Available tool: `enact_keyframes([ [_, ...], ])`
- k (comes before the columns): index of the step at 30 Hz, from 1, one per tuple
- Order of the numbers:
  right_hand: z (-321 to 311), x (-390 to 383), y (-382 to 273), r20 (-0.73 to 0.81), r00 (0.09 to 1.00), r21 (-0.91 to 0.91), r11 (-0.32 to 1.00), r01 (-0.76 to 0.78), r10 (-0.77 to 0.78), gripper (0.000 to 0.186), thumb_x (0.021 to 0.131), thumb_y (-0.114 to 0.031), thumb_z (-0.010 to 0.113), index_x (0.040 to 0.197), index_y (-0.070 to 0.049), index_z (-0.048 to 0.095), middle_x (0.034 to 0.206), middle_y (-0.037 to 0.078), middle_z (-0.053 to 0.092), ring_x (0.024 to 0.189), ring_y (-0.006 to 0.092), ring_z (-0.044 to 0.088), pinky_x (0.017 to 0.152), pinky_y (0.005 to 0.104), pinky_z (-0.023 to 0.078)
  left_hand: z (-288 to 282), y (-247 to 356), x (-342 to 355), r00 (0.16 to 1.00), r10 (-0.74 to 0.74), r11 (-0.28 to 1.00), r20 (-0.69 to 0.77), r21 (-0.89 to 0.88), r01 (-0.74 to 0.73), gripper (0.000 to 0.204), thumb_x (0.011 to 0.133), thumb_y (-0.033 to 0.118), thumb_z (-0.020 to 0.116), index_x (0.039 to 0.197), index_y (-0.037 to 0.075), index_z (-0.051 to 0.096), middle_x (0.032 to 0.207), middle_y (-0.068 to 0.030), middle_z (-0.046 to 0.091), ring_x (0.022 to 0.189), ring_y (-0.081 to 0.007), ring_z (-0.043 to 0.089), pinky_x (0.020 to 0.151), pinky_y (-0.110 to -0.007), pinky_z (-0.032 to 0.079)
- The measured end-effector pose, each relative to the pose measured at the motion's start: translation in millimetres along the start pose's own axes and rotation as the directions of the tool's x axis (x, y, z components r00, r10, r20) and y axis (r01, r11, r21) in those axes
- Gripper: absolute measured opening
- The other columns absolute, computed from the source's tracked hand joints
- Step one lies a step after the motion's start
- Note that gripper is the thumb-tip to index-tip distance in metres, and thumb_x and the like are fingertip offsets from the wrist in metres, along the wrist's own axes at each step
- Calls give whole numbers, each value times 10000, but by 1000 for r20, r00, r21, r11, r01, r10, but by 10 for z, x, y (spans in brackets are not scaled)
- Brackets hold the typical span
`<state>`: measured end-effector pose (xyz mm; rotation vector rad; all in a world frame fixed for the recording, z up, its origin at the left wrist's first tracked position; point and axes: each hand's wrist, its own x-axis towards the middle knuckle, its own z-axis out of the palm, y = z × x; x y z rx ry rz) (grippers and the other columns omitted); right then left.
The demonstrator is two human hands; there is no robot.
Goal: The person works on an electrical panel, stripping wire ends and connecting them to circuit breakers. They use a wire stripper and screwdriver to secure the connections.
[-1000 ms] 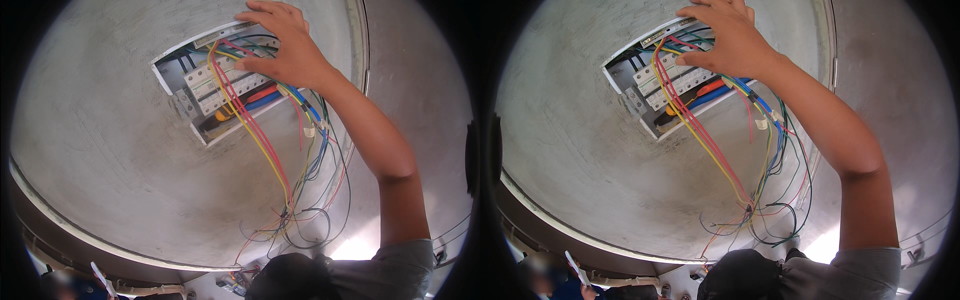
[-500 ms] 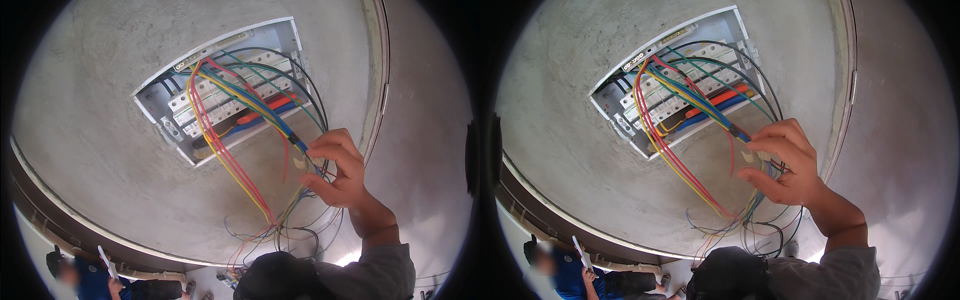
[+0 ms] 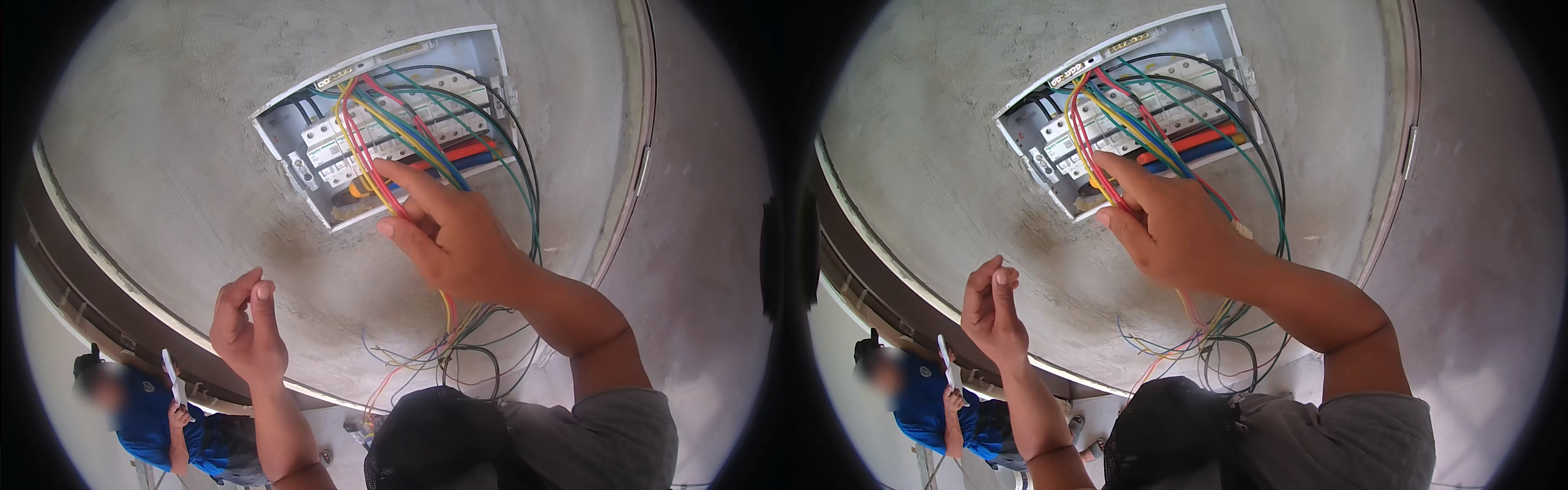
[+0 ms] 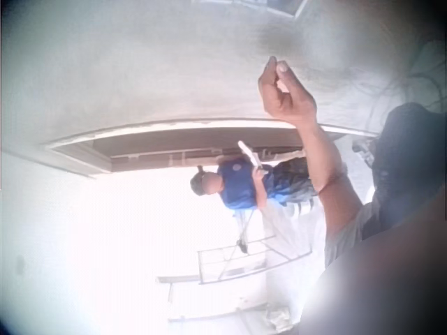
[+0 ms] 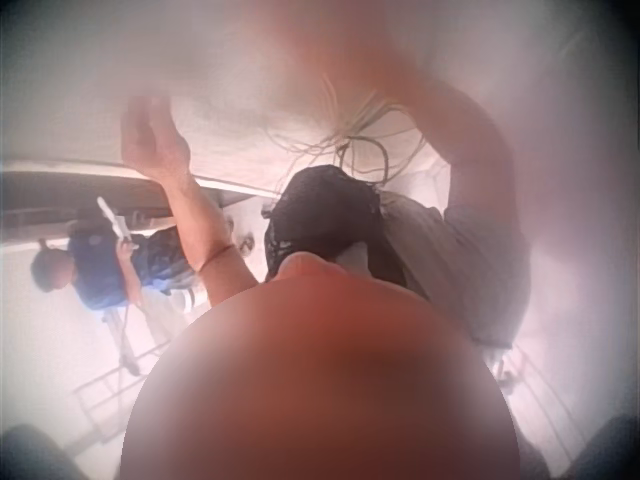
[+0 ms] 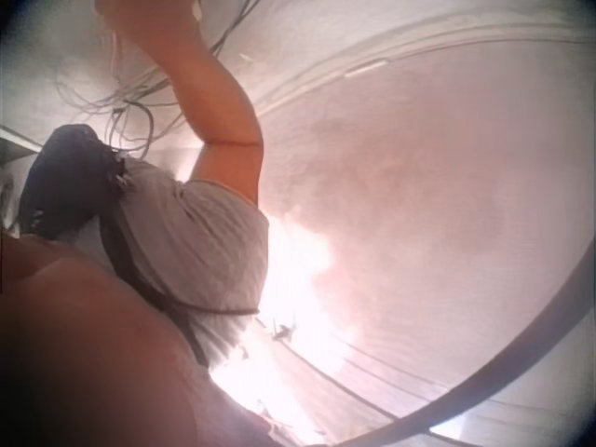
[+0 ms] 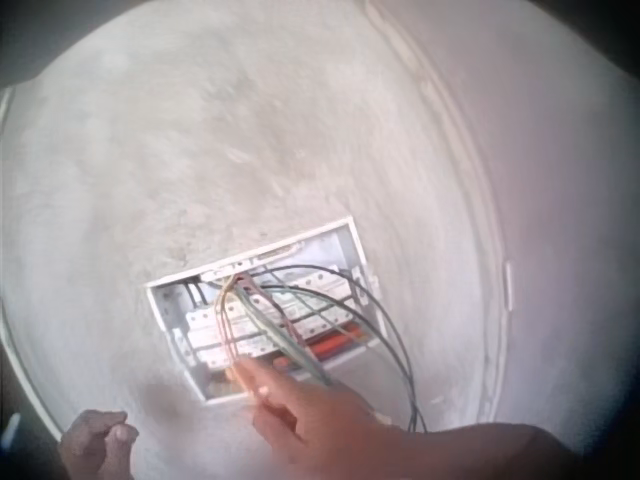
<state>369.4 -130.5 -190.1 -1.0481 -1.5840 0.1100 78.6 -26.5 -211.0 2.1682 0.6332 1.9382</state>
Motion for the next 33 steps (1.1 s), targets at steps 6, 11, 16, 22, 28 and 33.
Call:
enact_keyframes([
  [6, -46, 1, -58, -5, 995, -22, 995, -98, 98, 540, 1084, -182, 788, 1581, -68, 613, 875, 52, 789, 729, 85, 670, 703, 299, 542, 871, 534, 829, 872, -315, 883, 375, -220, 414, 357, 1090, 333, 810, 1213, -2, 810, 972, -54, 809, 815, -100, 729, 663, -253, 544],
  [11, -16, 8, -50, 11, 992, 47, 991, -125, 124, 490, 1094, -212, 788, 1538, -60, 649, 954, 62, 815, 810, 93, 718, 738, 290, 562, 1207, 555, 1079, 772, -357, 785, 526, -279, 553, 316, 1078, 328, 815, 1115, 14, 803, 935, -43, 795, 743, -95, 708, 594, -252, 518],
  [16, -18, -52, 35, 63, 980, 142, 970, -198, 191, 405, 1119, -226, 753, 1468, -35, 676, 1004, 79, 821, 905, 114, 754, 813, 296, 592, 1198, 444, 1105, 758, -322, 735, 567, -355, 578, 277, 1088, 302, 791, 1055, 27, 784, 909, -37, 780, 733, -105, 707, 594, -256, 529],
  [22, 171, -192, 178, 165, 963, 248, 936, -251, 214, 279, 1149, -215, 692, 1348, -20, 708, 1073, 74, 822, 980, 132, 765, 893, 321, 611, 1105, 340, 1079, 710, -319, 660, 628, -390, 642, 239, 1110, 254, 756, 1140, 17, 765, 944, -40, 779, 755, -124, 720, 661, -288, 602],
  [28, 346, -646, -74, 41, 953, 42, 952, -303, 301, 264, 1152, -237, 671, 1314, -34, 717, 1010, 95, 812, 921, 196, 785, 845, 365, 607, 1004, 312, 806, 672, -300, 588, 677, -423, 689, 230, 1091, 206, 784, 1206, 11, 740, 1017, -60, 783, 817, -152, 748, 727, -310, 634],
  [33, 383, -768, -231, -79, 994, -366, 926, -94, 69, 228, 1104, -250, 692, 1190, -39, 689, 854, 210, 733, 842, 431, 742, 745, 490, 560, 977, 296, 554, 664, -241, 499, 708, -497, 710, 166, 1140, 208, 717, 1167, 46, 734, 984, -37, 779, 808, -146, 735, 754, -329, 645],
])
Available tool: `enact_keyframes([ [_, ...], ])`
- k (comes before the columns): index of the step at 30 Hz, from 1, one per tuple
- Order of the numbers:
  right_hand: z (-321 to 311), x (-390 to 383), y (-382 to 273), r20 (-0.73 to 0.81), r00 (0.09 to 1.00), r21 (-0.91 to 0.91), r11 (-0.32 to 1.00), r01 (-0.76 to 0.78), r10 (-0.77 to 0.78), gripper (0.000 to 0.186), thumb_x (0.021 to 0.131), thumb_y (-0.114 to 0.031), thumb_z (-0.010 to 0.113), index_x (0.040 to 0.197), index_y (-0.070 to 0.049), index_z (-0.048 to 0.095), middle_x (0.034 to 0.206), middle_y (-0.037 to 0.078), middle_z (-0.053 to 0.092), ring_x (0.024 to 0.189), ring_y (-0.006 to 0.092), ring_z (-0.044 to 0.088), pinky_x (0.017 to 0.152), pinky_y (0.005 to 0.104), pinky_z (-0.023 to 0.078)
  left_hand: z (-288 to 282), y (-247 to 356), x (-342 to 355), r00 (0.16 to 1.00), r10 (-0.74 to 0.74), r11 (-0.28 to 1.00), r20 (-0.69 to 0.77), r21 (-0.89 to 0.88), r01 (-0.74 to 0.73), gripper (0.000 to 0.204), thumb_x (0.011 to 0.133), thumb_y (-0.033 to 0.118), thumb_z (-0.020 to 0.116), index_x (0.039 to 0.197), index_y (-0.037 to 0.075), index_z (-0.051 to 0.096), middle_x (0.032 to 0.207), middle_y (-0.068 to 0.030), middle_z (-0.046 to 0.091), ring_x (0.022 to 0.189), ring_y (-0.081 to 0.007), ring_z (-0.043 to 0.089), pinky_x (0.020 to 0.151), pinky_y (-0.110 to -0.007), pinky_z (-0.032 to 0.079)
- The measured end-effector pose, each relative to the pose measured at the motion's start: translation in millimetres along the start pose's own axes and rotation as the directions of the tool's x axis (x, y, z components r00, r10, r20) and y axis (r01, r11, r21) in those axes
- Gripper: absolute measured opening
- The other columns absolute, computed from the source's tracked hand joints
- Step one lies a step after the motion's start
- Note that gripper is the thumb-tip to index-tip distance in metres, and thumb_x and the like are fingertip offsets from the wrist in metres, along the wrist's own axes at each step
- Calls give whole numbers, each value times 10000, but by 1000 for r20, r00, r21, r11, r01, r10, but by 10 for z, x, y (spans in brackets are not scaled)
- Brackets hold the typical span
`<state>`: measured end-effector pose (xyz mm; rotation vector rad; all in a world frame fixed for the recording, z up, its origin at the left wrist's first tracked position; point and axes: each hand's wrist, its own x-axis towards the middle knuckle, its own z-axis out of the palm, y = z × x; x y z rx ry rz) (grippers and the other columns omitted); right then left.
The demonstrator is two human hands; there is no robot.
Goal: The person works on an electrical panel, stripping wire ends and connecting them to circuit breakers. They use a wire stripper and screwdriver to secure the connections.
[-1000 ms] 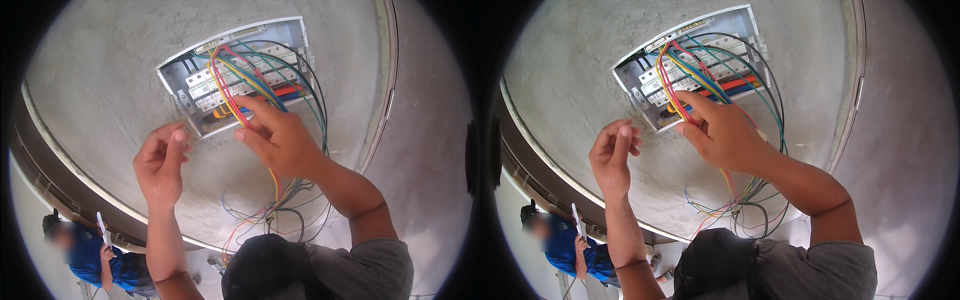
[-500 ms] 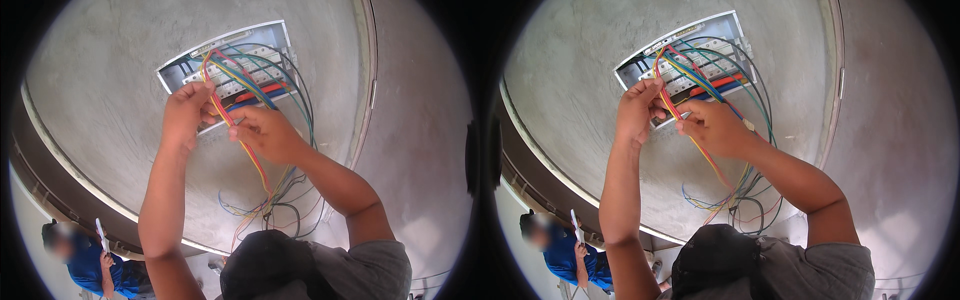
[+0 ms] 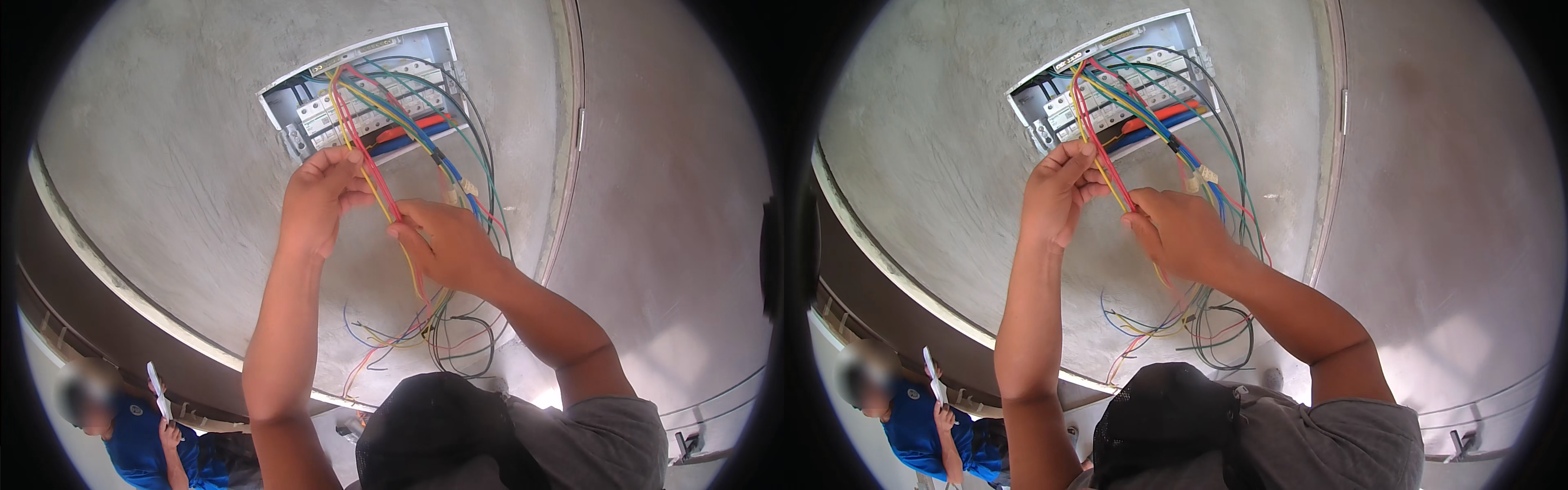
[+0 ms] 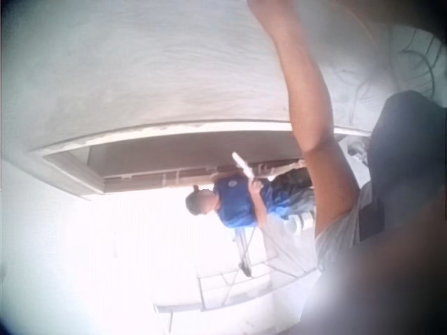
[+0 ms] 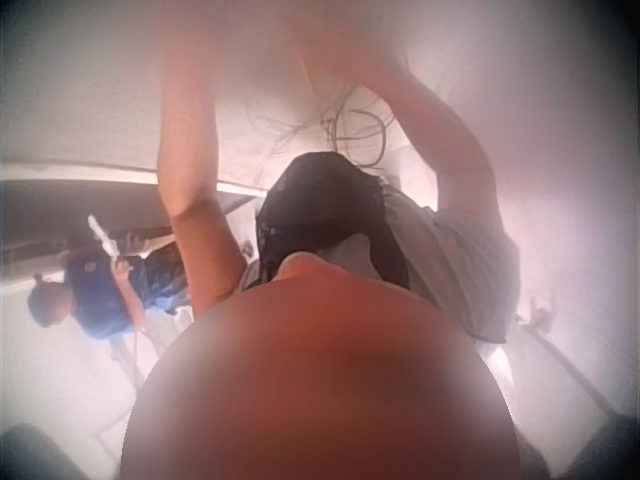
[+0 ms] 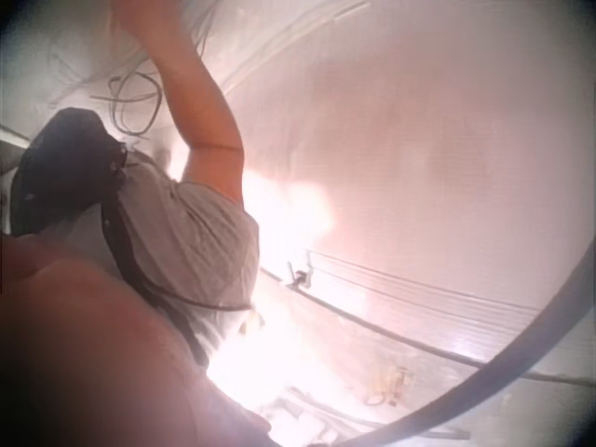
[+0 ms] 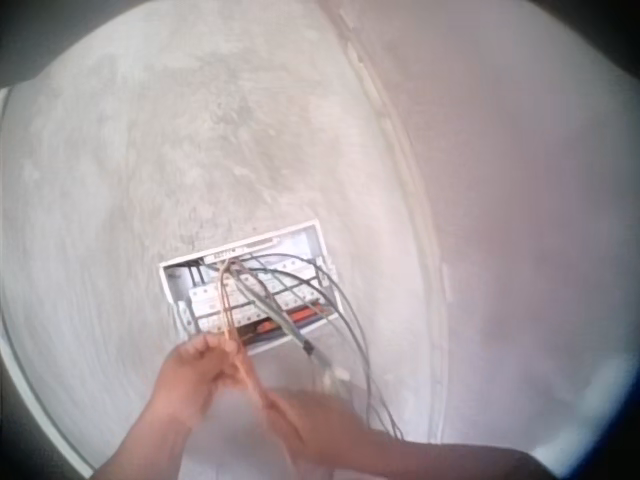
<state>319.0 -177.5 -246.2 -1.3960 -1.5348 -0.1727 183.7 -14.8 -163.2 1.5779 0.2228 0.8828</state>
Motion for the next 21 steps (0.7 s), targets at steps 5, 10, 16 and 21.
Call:
enact_keyframes([
  [5, 107, -130, -50, -43, 960, 266, 929, -257, 278, 278, 1170, -301, 646, 1184, -25, 676, 911, 97, 755, 795, 208, 750, 723, 379, 580, -65, -18, -138, 999, -43, 956, 14, -291, 45, 168, 1144, 214, 698, 1183, 50, 688, 900, -22, 694, 748, -167, 678, 745, -365, 598],
  [10, 159, -381, 171, 93, 855, 579, 672, -463, 509, 355, 1207, -383, 591, 1053, -67, 635, 828, 18, 650, 714, 126, 643, 717, 316, 585, -180, -45, -522, 992, -49, 948, 115, -309, 83, 208, 1198, 269, 594, 1157, 73, 652, 809, 3, 600, 649, -134, 575, 633, -327, 509],
  [16, 301, -1435, 416, 340, 807, 525, 615, -588, 482, 464, 1215, -485, 546, 956, -102, 580, 809, 18, 626, 755, 162, 651, 799, 369, 593, -441, -534, -1612, 979, -194, 940, 65, -274, 205, 245, 1198, 303, 619, 1147, 65, 641, 741, -11, 583, 592, -132, 569, 567, -296, 491],
  [21, 352, -2224, 539, 526, 678, 555, 396, -731, 514, 527, 1209, -548, 522, 908, -115, 548, 800, 34, 610, 771, 199, 659, 831, 414, 576, -450, -1184, -2494, 987, -152, 888, -45, -444, 116, 272, 1208, 308, 595, 1079, 73, 637, 737, -29, 605, 617, -191, 641, 615, -343, 559],
])
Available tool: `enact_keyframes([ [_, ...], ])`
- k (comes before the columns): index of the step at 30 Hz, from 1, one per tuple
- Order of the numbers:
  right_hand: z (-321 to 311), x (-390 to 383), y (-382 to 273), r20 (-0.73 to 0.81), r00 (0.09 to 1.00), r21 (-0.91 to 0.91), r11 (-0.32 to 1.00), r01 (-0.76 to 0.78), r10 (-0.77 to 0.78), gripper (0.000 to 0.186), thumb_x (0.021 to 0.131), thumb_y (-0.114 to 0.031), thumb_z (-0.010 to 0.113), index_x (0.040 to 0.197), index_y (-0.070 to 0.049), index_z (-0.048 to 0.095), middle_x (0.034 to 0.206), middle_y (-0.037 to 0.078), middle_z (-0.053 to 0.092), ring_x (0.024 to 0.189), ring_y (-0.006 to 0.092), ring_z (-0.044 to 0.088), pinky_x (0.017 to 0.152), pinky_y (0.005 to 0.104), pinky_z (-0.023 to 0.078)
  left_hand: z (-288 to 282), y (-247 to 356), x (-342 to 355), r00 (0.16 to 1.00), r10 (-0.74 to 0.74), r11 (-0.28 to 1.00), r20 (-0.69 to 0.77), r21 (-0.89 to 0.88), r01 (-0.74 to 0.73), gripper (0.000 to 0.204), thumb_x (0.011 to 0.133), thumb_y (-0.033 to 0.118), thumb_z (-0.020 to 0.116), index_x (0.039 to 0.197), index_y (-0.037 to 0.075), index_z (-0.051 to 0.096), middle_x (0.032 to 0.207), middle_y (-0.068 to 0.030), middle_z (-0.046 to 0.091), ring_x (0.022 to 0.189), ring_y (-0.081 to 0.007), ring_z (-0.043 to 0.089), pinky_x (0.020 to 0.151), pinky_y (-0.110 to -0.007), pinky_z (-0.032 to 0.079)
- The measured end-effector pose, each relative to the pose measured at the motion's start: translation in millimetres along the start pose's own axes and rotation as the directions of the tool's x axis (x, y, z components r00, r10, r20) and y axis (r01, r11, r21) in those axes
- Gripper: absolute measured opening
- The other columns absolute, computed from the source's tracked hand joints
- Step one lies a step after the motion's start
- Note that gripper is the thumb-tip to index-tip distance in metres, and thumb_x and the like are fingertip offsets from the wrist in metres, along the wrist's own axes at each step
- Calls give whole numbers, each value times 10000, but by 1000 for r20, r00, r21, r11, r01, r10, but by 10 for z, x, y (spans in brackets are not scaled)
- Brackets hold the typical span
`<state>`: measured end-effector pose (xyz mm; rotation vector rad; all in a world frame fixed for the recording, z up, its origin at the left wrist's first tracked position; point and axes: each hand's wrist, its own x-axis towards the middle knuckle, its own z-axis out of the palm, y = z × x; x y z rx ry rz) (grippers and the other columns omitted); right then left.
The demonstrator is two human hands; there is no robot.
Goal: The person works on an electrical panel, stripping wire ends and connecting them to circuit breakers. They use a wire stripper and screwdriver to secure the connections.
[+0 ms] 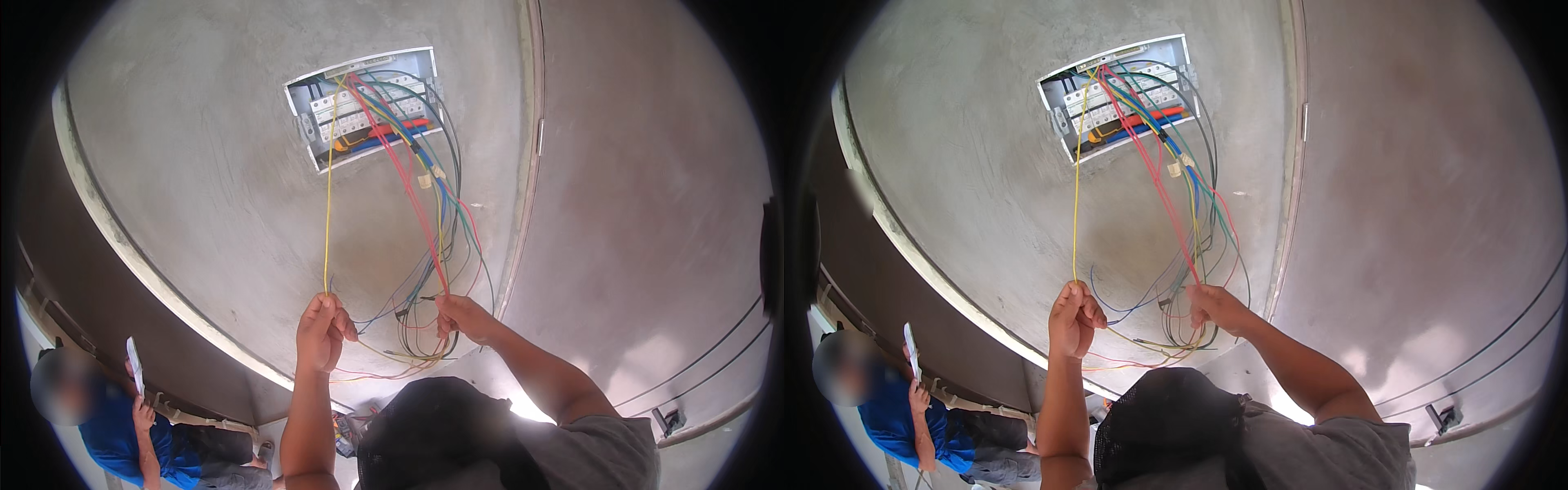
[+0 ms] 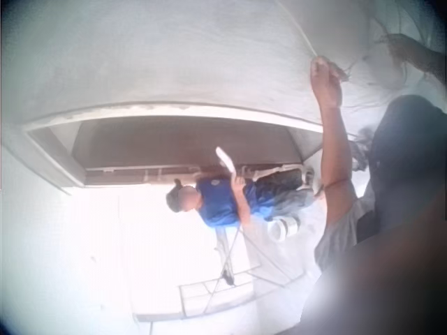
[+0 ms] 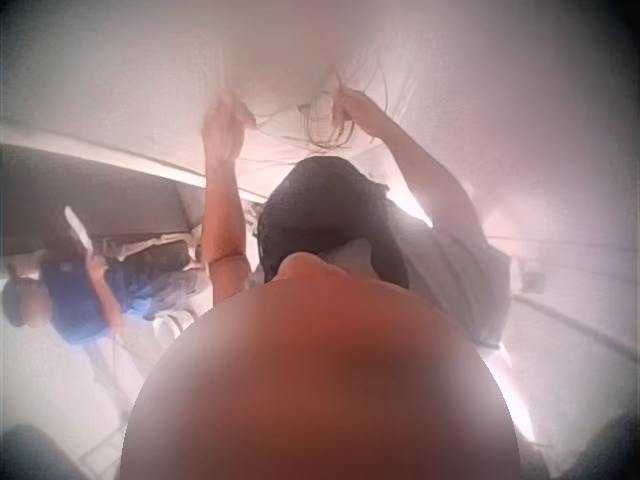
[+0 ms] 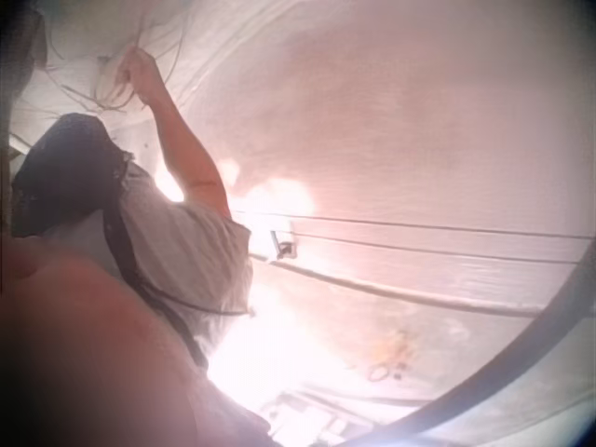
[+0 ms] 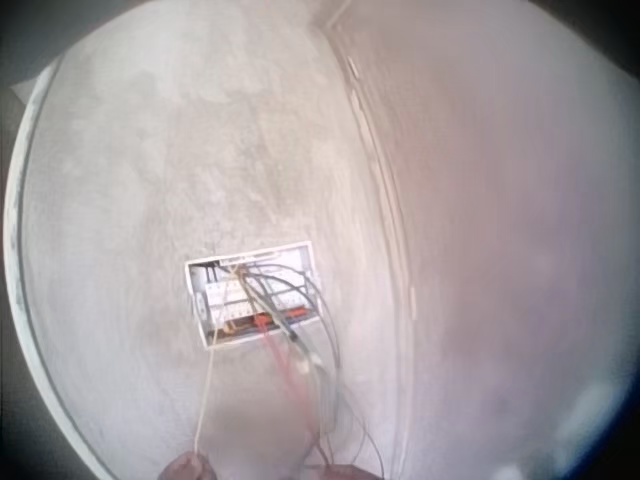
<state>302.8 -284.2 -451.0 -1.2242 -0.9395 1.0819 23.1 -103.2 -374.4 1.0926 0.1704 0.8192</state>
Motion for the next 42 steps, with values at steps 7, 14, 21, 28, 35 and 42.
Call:
enact_keyframes([
  [7, -507, -466, 71, -35, 999, 38, 999, 18, -16, 526, 1179, -537, 587, 856, -123, 554, 728, -4, 526, 620, 149, 536, 633, 342, 464, 332, -1253, -653, 989, -90, 993, -118, 71, 99, 376, 1227, 368, 547, 953, 114, 586, 699, -21, 561, 617, -194, 631, 625, -345, 543],
  [14, -1736, -750, -586, -377, 921, -238, 971, 2, -94, 541, 1122, -567, 702, 832, -146, 525, 695, -70, 438, 557, 85, 441, 543, 319, 429, 126, -458, -1102, 834, 153, 973, -530, 228, -33, 410, 1197, 414, 623, 901, 132, 595, 614, 71, 344, 516, -79, 346, 498, -280, 315],
  [21, -1363, -592, -17, -160, 985, -188, 978, -94, 64, 545, 1122, -587, 680, 909, -87, 642, 705, -14, 550, 610, 142, 587, 646, 335, 507, 864, -757, -1545, 906, 105, 963, -411, 270, 12, 309, 1207, 349, 612, 1043, 87, 618, 714, 7, 507, 612, -146, 560, 625, -313, 519],
  [28, -302, -1063, 516, 59, 996, -403, 914, -43, 72, 548, 1157, -557, 588, 1012, -36, 675, 801, 81, 739, 730, 215, 724, 781, 383, 579, 731, -2330, -1999, 866, -97, 956, -490, 197, 219, 307, 1199, 343, 624, 1004, 109, 591, 725, 9, 569, 677, -123, 617, 749, -308, 522],
  [35, -203, -1219, 498, -116, 990, -492, 862, -124, 76, 560, 1183, -555, 541, 1064, -22, 663, 858, 97, 784, 749, 213, 766, 831, 365, 583, 370, -2217, -2559, 845, -65, 997, -531, -4, 75, 301, 1218, 341, 586, 1060, 85, 602, 673, 24, 498, 611, -100, 495, 720, -335, 525],
  [42, 104, -1099, 706, -92, 993, -256, 962, -93, 71, 497, 1215, -505, 510, 1150, -30, 642, 923, 109, 781, 814, 228, 806, 863, 379, 591, -44, -704, -3075, 839, 188, 982, -510, 92, -164, 275, 1227, 301, 564, 1098, 65, 619, 693, 29, 451, 625, -117, 475, 720, -373, 578],
])
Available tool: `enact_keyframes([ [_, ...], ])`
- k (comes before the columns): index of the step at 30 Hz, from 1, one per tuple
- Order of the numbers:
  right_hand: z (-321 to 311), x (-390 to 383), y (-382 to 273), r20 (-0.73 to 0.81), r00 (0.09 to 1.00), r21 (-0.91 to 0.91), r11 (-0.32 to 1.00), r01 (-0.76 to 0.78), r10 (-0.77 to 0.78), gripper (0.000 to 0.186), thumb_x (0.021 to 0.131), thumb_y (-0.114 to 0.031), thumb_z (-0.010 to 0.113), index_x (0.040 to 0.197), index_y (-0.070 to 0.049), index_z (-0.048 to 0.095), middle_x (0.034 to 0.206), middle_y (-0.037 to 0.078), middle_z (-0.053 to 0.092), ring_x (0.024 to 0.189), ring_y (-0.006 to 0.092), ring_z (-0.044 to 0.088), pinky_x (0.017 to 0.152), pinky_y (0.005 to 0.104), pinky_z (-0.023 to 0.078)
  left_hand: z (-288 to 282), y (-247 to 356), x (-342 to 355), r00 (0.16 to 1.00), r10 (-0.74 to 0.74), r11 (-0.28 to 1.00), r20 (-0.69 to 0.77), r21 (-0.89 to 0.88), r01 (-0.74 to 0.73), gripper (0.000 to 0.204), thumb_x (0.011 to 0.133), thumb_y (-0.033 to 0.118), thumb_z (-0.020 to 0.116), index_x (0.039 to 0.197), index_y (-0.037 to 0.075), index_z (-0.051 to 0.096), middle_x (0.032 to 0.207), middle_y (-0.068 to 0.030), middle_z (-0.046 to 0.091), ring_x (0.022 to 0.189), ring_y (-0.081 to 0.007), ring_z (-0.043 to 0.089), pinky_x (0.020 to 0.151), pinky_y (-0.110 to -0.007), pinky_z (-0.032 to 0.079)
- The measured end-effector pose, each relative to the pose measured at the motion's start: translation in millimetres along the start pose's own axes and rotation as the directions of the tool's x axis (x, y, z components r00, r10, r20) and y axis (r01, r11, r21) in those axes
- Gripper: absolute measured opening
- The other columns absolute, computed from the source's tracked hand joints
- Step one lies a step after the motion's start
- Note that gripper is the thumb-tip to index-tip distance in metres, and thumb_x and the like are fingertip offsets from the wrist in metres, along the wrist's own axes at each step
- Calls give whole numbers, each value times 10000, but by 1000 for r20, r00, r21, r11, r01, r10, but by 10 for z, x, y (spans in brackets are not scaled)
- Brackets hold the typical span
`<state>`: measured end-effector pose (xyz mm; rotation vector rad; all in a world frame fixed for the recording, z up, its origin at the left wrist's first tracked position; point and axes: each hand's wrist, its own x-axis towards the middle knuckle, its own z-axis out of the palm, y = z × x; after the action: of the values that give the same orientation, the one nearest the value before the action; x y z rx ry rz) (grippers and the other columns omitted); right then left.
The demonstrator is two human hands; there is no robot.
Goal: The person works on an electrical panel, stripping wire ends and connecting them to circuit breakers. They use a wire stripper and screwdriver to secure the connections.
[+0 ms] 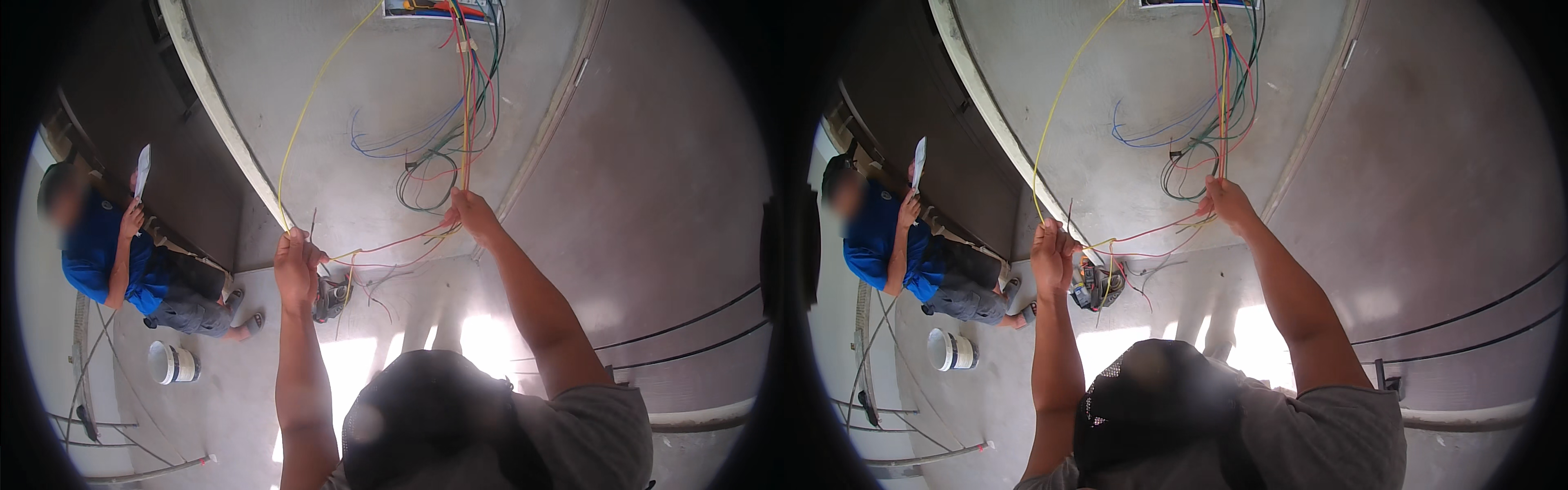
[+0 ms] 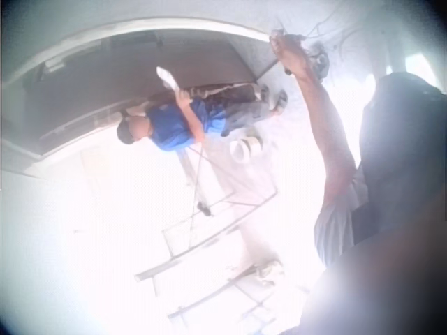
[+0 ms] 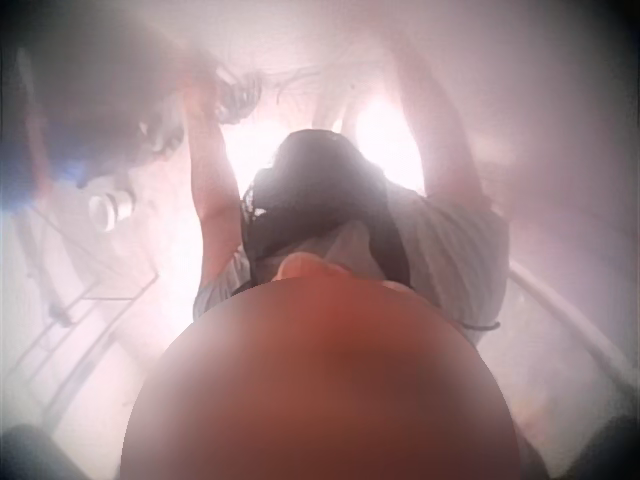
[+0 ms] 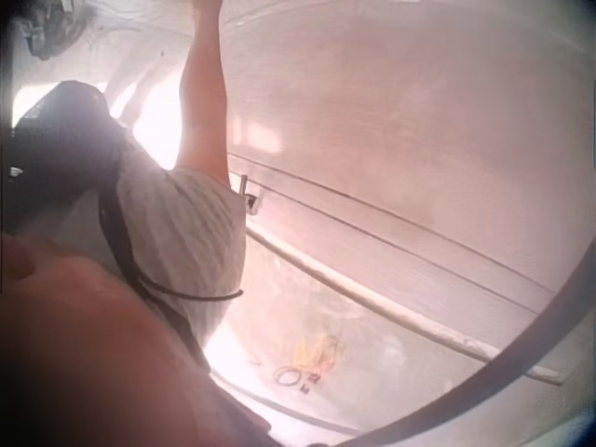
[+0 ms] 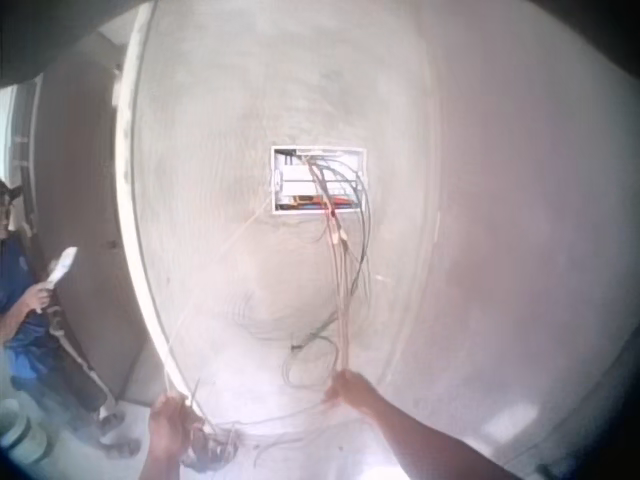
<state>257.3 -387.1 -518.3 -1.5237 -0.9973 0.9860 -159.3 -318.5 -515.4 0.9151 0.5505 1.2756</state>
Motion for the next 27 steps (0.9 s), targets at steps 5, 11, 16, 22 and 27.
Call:
enact_keyframes([
  [5, 811, -707, -414, -38, 999, 63, 998, 30, -27, 465, 1201, -480, 556, 1170, -25, 642, 923, 105, 789, 882, 237, 806, 998, 392, 556, -157, -80, -253, 983, -89, 991, 158, -85, 103, 277, 1230, 312, 551, 1150, 60, 636, 923, -51, 681, 879, -188, 703, 909, -397, 607],
  [11, 1234, -1328, -883, 33, 998, -342, 938, 63, -55, 465, 1152, -465, 619, 1024, -22, 682, 881, 117, 835, 818, 204, 786, 834, 376, 592, -396, -969, -656, 861, -336, 912, 382, 360, 197, 260, 1214, 294, 594, 1251, 45, 657, 1259, -126, 793, 1295, -210, 694, 1189, -403, 496],
  [16, 1147, -1435, -730, -60, 997, -592, 806, -3, -41, 442, 1106, -455, 676, 1057, -16, 692, 843, 131, 823, 772, 236, 777, 790, 377, 593, -534, -1523, -1280, 729, -563, 636, 388, 768, 82, 273, 1171, 269, 654, 1224, 23, 758, 1123, -87, 811, 1094, -174, 746, 1040, -367, 582],
  [22, 963, -1706, -641, -49, 997, -513, 858, 21, -54, 435, 1129, -453, 660, 1031, -29, 668, 783, 95, 778, 692, 200, 744, 667, 372, 571, -529, -1415, -2186, 582, -796, 591, 167, 421, 688, 444, 1153, 340, 707, 1461, 29, 637, 1137, -123, 763, 899, -152, 760, 743, -312, 651],
  [27, 838, -2498, -1027, 41, 992, -185, 975, 127, -121, 410, 1180, -413, 601, 949, -74, 603, 675, 10, 571, 583, 129, 544, 614, 347, 513, 147, -1237, -2290, 975, -217, 786, 37, 600, 152, 740, 1087, 309, 782, 1674, 40, 420, 1486, -165, 636, 1214, -301, 724, 1070, -453, 613],
])
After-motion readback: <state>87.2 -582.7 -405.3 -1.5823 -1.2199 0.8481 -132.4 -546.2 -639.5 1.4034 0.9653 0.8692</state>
